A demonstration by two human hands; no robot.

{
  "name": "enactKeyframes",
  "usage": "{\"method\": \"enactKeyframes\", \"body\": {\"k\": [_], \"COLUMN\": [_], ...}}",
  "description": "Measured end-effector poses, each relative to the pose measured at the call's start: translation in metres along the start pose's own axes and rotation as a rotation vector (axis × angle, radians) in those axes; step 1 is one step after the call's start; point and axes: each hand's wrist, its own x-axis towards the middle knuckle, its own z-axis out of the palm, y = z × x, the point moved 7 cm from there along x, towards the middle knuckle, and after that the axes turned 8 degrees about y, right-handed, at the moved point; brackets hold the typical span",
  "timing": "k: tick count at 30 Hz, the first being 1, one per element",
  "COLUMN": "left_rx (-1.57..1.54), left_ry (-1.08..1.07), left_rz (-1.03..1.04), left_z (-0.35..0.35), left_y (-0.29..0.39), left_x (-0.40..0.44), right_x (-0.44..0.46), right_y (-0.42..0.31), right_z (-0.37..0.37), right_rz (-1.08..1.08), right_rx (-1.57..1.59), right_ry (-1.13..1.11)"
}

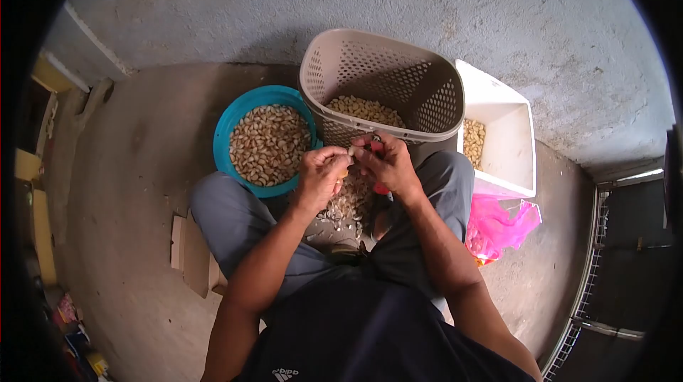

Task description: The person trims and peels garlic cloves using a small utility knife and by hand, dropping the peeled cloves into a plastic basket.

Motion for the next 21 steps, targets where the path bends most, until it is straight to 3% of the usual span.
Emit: {"method": "enactKeyframes", "body": {"k": [8, 11, 19, 21], "left_rx": [-0.076, -0.006, 0.117, 0.228], "left_ry": [0.078, 0.070, -0.020, -0.029], "left_rz": [-0.015, 0.018, -0.033, 0.068], "left_z": [-0.006, -0.007, -0.001, 0.001], "left_y": [-0.001, 0.003, 0.008, 0.010], "left_x": [0.003, 0.004, 0.000, -0.001], "right_x": [0.000, 0.002, 0.005, 0.004], "right_y": [0.027, 0.021, 0.015, 0.012], "right_z": [0.006, 0.008, 0.000, -0.002], "right_rz": [0.241, 0.237, -0.015, -0.051], "right_rx": [0.288, 0.256, -0.126, -0.206], "right_ry": [-0.080, -0.036, -0.032, -0.008]}}
